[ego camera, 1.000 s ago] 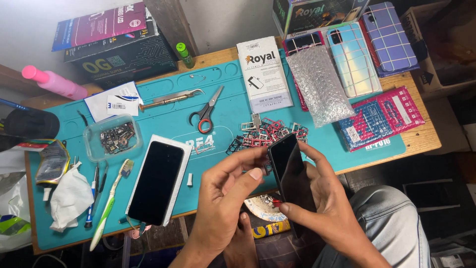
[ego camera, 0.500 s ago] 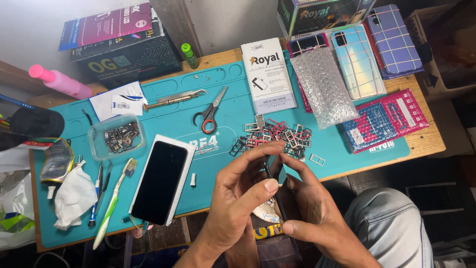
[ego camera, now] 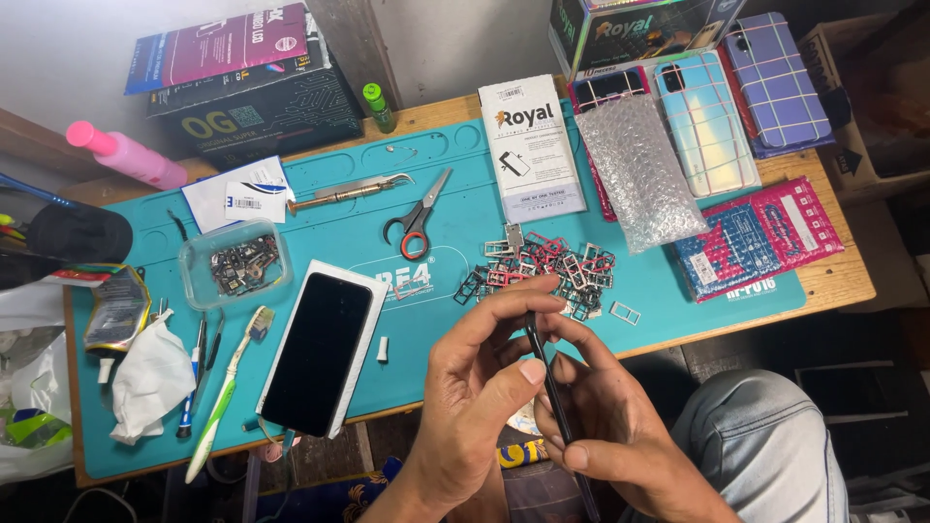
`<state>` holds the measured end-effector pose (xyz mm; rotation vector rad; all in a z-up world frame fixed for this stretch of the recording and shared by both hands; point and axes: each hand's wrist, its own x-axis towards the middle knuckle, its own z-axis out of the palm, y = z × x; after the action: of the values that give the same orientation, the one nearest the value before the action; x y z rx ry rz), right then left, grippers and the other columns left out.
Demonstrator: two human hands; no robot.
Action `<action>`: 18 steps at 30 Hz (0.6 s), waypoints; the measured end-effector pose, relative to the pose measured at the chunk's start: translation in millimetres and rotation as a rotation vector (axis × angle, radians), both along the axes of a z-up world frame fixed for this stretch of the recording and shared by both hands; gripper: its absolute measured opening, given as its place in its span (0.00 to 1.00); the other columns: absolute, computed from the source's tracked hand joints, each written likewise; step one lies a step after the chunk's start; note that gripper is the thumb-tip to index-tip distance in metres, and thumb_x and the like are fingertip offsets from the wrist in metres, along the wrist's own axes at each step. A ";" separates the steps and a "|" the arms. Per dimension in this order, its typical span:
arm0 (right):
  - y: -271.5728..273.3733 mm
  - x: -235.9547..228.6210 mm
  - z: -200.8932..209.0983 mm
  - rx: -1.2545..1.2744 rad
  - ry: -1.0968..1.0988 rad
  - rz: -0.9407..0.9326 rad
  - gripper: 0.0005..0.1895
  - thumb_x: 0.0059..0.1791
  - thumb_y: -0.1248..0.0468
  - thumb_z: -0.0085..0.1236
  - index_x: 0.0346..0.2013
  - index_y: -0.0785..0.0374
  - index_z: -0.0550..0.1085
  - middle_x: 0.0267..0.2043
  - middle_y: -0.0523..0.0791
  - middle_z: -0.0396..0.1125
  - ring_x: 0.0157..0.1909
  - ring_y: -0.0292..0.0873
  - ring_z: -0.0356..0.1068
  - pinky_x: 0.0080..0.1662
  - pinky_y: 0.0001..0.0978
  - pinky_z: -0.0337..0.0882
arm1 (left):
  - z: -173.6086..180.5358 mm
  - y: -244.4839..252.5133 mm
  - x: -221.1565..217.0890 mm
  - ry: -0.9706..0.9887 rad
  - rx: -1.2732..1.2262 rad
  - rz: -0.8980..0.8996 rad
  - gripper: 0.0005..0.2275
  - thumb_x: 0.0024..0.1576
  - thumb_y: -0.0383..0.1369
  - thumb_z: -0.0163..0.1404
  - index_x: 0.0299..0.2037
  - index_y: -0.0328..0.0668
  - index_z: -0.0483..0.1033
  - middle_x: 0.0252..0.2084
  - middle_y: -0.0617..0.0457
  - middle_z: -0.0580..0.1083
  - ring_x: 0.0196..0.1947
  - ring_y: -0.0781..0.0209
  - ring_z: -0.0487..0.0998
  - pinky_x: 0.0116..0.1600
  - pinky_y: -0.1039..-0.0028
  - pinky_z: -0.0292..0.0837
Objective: The person sorts through a pile of SIM card trays on a workbench, picking them up and placing them into a bubble wrap tube. They briefly pick up a smartphone, turn it on to check the screen, and then set it down to continue sorting the trays.
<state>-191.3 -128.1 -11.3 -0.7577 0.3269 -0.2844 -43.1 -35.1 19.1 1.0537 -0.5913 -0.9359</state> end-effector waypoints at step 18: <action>1.1 -2.6 -2.1 0.028 -0.026 -0.023 0.56 0.42 0.67 0.74 0.79 0.61 0.54 0.44 0.45 0.56 0.31 0.48 0.69 0.30 0.35 0.77 | -0.1 -0.7 1.6 -0.026 -0.022 -0.007 0.17 0.63 0.38 0.53 0.58 0.38 0.77 0.68 0.36 0.74 0.59 0.54 0.80 0.61 0.69 0.79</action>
<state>-193.9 -126.9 -13.5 -0.7221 0.3153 -0.3106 -41.5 -35.8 19.0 1.0463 -0.6255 -0.9208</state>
